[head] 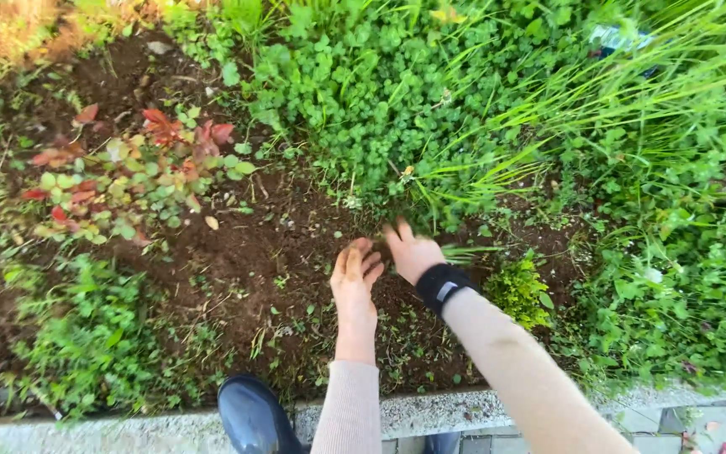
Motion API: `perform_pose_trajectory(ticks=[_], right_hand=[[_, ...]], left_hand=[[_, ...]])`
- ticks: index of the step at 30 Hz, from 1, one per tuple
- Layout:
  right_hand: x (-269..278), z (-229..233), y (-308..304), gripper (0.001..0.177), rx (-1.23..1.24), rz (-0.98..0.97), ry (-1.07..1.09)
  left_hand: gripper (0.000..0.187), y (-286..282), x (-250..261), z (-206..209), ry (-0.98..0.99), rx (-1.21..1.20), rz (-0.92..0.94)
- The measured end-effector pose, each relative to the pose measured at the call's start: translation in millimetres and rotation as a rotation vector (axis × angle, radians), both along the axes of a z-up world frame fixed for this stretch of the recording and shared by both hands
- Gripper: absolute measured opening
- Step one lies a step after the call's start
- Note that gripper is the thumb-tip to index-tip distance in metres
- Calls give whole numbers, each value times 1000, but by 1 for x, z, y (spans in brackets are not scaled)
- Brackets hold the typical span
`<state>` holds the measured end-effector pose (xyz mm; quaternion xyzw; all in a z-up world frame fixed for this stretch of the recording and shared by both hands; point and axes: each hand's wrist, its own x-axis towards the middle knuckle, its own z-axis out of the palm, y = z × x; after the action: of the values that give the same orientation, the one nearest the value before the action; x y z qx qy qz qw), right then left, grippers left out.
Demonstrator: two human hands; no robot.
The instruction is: The person pulls weeds by hand from a garden bed along a paved walkway, gathering them into a bundle and moving along the bed to continue removing unwanted plants.
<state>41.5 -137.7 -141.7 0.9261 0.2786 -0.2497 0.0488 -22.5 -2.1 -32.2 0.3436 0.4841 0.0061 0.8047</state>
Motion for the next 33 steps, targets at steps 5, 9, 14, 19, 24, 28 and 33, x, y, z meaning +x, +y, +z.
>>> perform_pose_trajectory(ticks=[5, 9, 14, 19, 24, 28, 33], right_hand=[[48, 9, 41, 67, -174, -216, 37], [49, -153, 5, 36, -157, -237, -235], [58, -122, 17, 33, -199, -304, -153], [44, -81, -5, 30, -178, -161, -100], [-55, -41, -26, 49, -134, -56, 201], [-62, -50, -36, 40, -117, -112, -31], [68, 16, 32, 24, -145, 220, -244]], left_hand=[[34, 8, 7, -8, -7, -6, -50], [33, 20, -3, -7, -10, 49, -71], [33, 35, -7, -6, -27, 24, -32], [32, 31, -15, -9, -15, 3, -12], [37, 28, -5, -18, -28, -17, -15], [37, 29, 2, -1, -27, -24, -29], [39, 28, 7, -4, -67, 16, -32]])
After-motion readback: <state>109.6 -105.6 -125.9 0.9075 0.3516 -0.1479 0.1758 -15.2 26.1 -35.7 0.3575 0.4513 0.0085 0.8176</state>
